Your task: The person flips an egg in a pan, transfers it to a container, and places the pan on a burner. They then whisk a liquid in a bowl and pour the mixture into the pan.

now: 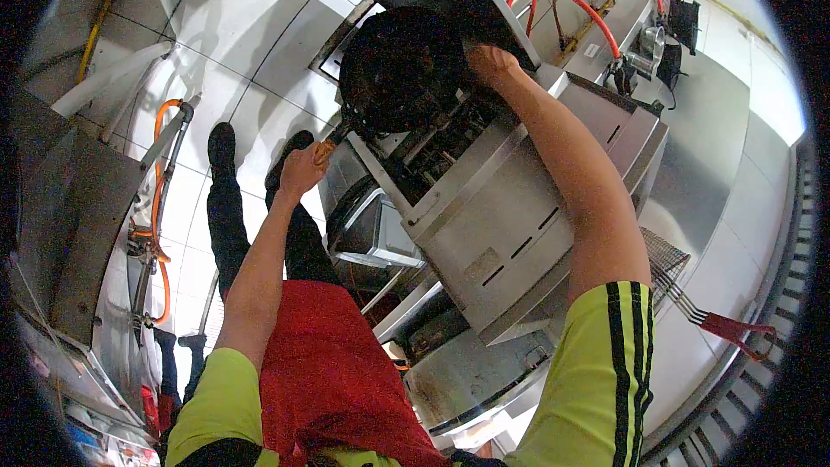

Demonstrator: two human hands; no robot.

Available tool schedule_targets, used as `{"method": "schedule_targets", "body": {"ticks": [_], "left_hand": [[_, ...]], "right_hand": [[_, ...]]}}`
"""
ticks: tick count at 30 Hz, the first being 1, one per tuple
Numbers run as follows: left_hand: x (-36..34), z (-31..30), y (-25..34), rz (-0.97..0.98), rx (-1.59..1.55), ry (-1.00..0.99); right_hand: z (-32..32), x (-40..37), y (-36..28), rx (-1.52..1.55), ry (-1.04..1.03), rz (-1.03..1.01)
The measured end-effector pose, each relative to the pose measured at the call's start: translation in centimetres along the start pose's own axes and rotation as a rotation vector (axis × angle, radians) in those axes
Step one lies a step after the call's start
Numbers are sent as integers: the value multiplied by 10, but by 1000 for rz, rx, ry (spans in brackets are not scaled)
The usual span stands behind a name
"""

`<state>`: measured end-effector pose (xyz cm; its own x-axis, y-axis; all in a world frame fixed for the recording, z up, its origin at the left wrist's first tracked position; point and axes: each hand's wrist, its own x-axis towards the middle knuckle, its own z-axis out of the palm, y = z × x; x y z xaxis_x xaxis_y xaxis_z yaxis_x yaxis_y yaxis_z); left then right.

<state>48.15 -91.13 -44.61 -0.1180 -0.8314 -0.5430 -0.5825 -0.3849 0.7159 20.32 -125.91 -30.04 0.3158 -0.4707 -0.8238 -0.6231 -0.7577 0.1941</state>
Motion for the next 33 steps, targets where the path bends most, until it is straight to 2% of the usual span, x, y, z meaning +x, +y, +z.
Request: {"method": "schedule_targets", "body": {"ticks": [2,3,5,11,20,23,26,31,33], "left_hand": [[0,2,0,20,-4,33],[-1,2,0,41,-7,66],[0,4,-1,44,-11,62],[2,4,-2,38,-28,33],[2,12,-8,5,-57,6],[0,6,-4,-10,-50,0],[0,5,0,-12,-16,1],[-1,5,1,6,18,47],[1,7,-2,-7,-18,-13]], "right_hand": [[-2,-7,-1,-128,131,-91],[-4,-7,-2,-128,130,-91],[-4,-4,-1,-110,53,-86],[-4,-3,0,74,52,2],[-6,-4,-1,-33,32,-75],[-6,-5,-2,-30,18,-10],[-9,-6,0,-54,-41,-29],[-7,-3,2,0,-6,-21],[-7,-3,2,1,-13,0]]}}
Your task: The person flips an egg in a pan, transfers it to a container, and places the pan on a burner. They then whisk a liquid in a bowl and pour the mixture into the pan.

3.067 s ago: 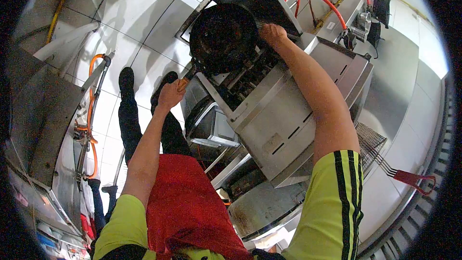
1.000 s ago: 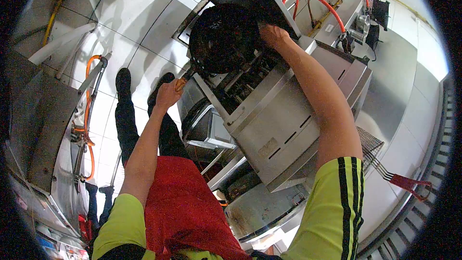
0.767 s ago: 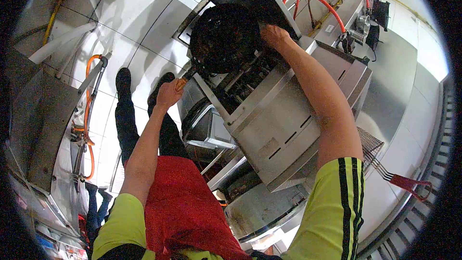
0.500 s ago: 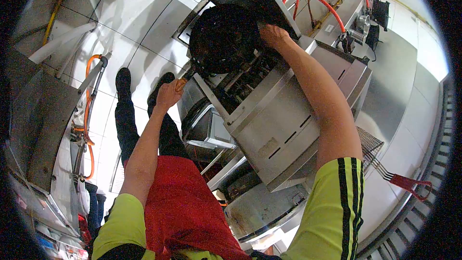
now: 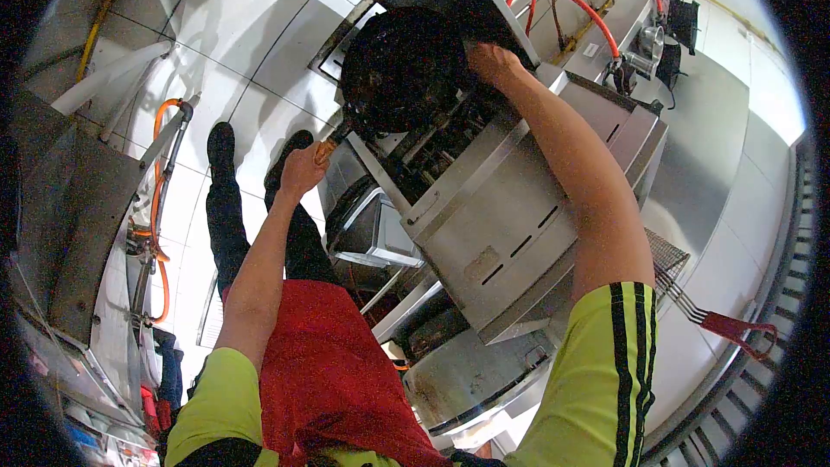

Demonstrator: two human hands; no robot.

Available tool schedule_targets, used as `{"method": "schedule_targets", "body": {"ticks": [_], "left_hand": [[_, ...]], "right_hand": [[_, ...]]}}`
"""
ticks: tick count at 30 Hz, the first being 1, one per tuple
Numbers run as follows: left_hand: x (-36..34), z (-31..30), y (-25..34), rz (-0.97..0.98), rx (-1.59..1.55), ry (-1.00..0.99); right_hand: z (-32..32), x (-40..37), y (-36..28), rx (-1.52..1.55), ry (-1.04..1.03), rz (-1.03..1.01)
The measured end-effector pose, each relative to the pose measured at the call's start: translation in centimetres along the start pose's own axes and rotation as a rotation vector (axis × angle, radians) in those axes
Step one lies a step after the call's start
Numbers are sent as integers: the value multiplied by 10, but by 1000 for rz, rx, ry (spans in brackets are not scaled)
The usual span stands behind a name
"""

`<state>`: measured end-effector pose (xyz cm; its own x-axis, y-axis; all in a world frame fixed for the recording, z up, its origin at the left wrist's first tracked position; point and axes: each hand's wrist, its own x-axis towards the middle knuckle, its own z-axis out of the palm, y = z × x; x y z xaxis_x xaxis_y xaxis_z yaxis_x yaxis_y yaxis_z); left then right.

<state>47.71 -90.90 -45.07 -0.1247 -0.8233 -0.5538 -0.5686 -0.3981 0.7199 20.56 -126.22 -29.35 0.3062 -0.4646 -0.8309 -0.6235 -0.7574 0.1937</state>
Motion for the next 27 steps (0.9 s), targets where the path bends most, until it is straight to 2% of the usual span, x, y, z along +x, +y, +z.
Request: {"method": "schedule_targets", "body": {"ticks": [2,6,9,11,18,21,23,27], "left_hand": [[1,1,-1,0,3,0],[-1,4,-4,50,16,75],[1,2,-3,44,0,59],[1,1,-2,45,-6,66],[-1,4,-5,53,-2,85],[0,1,-5,52,8,54],[1,0,-5,45,10,45],[0,-7,3,29,30,44]], "right_hand": [[5,-2,0,-15,104,-35],[-3,-2,-3,-87,-8,-40],[8,1,4,-25,24,-28],[10,3,5,-88,49,-82],[9,-1,2,-89,10,-51],[15,-3,3,-100,76,-87],[19,-3,3,-212,115,-126],[19,-2,3,-125,121,-82]]}}
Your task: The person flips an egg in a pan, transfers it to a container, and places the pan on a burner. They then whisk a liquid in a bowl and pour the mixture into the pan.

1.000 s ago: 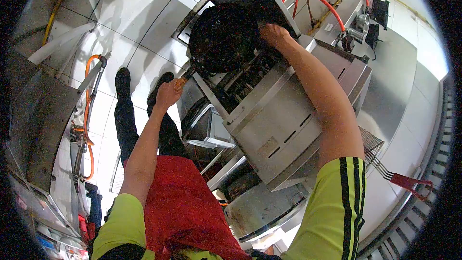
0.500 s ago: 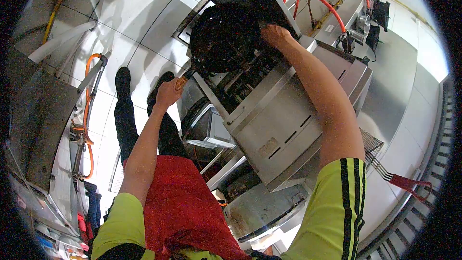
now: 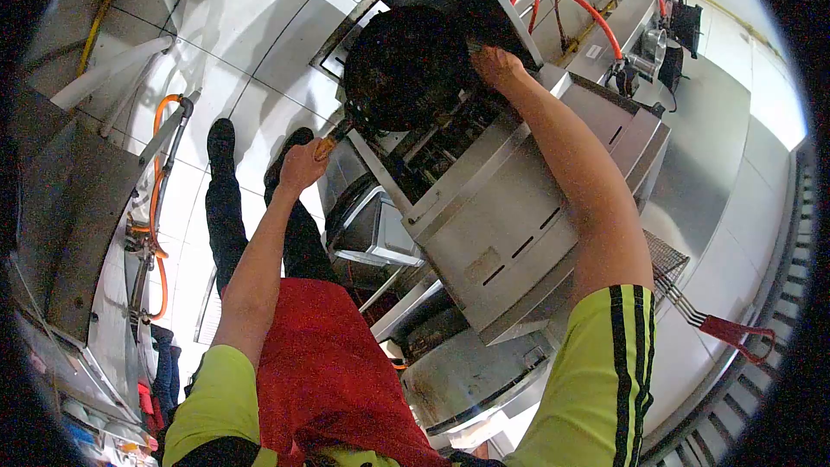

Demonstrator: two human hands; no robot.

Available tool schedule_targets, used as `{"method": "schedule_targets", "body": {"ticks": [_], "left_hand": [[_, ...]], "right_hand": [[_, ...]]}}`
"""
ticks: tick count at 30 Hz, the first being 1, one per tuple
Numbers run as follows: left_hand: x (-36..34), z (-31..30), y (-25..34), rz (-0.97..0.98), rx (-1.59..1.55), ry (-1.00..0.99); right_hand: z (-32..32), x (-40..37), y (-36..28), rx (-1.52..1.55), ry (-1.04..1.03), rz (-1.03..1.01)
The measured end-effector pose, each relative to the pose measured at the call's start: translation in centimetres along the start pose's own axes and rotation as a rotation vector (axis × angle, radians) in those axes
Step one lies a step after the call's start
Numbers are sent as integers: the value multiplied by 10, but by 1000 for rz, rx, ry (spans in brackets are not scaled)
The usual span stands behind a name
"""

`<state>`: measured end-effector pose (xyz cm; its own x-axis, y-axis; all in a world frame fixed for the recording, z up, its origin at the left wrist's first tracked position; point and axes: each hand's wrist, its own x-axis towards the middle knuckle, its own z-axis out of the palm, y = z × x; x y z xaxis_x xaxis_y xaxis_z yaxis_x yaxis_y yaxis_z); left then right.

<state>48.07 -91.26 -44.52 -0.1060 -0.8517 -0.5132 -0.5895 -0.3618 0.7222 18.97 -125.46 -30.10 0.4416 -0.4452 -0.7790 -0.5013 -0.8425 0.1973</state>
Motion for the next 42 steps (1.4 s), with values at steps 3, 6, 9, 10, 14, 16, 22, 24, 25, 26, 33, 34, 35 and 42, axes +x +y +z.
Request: {"method": "schedule_targets", "body": {"ticks": [3,6,9,10,14,16,22,24,25,26,33,34,35,42], "left_hand": [[1,0,1,-50,-57,-58],[-2,9,-5,-12,-14,28],[-1,9,-7,23,-22,2],[0,5,-5,23,-22,2],[1,-1,0,-38,-24,-54],[0,0,0,-35,-8,-54],[-2,0,1,-16,-72,-12],[-3,0,1,27,-58,42],[-3,0,1,26,-59,41],[-1,0,0,12,-61,11],[-2,1,-2,23,-82,57],[-1,0,-2,23,-82,57],[0,0,-2,11,-81,23],[-1,-4,2,-4,-63,-27]], "right_hand": [[1,3,0,-44,-68,22],[-10,3,-5,-28,-104,6],[-7,5,-5,3,-138,73],[-4,6,-5,-47,-126,39],[-1,5,-3,-100,-139,1],[-2,4,-2,-78,-105,-8],[-2,5,-3,-52,-64,1],[-5,4,-2,-20,-48,18],[-9,3,-2,15,-53,47],[-14,2,-3,50,-58,76],[-9,2,3,15,-37,26],[-5,5,3,76,-31,85],[-1,6,5,136,-24,145],[-16,-2,0,143,37,98]]}}
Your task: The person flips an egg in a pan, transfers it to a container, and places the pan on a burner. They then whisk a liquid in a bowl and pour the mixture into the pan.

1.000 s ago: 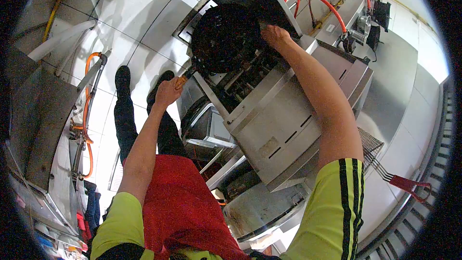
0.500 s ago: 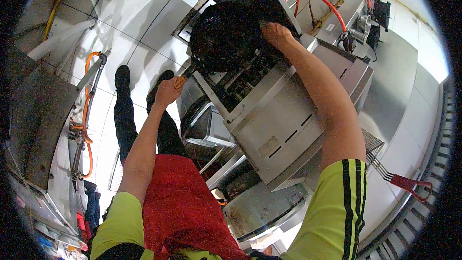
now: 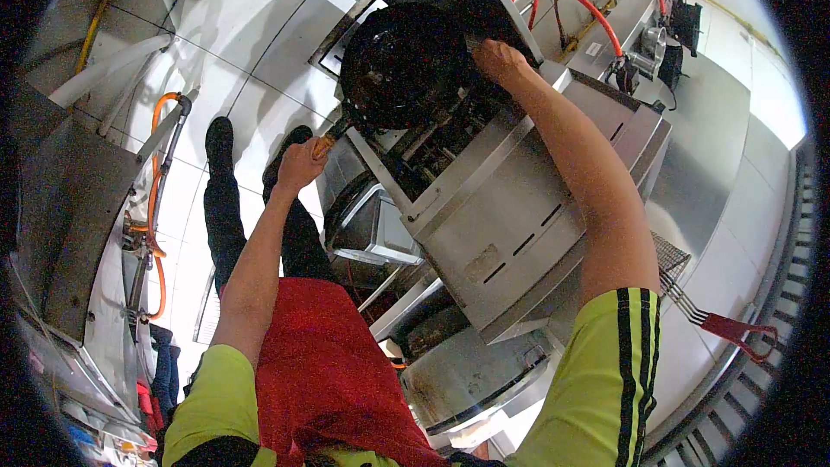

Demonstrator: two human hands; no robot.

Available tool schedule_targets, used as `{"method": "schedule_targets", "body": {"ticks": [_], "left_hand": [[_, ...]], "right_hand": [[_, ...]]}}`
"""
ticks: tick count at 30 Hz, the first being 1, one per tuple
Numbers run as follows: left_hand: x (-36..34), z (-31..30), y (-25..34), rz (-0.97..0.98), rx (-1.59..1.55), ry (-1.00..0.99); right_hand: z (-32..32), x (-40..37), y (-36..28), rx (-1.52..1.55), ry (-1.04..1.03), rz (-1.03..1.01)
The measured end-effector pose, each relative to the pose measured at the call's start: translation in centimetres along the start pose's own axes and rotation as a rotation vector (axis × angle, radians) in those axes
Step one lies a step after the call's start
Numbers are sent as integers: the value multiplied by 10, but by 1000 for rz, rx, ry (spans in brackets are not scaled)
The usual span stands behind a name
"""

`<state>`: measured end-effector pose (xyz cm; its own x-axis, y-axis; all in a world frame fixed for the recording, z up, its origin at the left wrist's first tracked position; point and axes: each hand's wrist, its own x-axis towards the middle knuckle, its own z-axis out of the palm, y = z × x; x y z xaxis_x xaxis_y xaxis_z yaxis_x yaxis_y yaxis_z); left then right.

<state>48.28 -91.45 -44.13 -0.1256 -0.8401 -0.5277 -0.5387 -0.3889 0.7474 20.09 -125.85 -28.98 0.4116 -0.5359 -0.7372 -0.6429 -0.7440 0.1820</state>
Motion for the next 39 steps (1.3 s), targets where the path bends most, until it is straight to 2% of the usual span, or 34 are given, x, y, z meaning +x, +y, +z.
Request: {"method": "schedule_targets", "body": {"ticks": [2,8,15,17,21,24,25,27,30,32,39], "left_hand": [[-1,-2,2,2,11,9],[-1,-2,1,-15,-14,-10],[-3,9,-9,36,30,90],[-4,6,-9,35,14,83],[-2,15,-16,46,18,111],[0,8,-12,-15,35,-7],[0,12,-16,-15,35,-7],[0,21,-23,63,16,116],[0,3,-8,11,-6,29],[2,5,-9,12,2,30],[1,5,-8,2,15,48]], "right_hand": [[6,5,5,-1,-116,-9],[8,1,6,-38,-8,-99],[5,5,4,2,-64,-51],[5,3,7,-84,-57,-127],[16,6,13,-83,-31,-141],[17,5,16,-50,8,-140],[18,6,18,-11,-26,-152],[21,8,20,28,-60,-163],[11,6,14,-94,-121,-100],[16,7,20,31,-85,-111],[22,7,21,-74,-76,-133]]}}
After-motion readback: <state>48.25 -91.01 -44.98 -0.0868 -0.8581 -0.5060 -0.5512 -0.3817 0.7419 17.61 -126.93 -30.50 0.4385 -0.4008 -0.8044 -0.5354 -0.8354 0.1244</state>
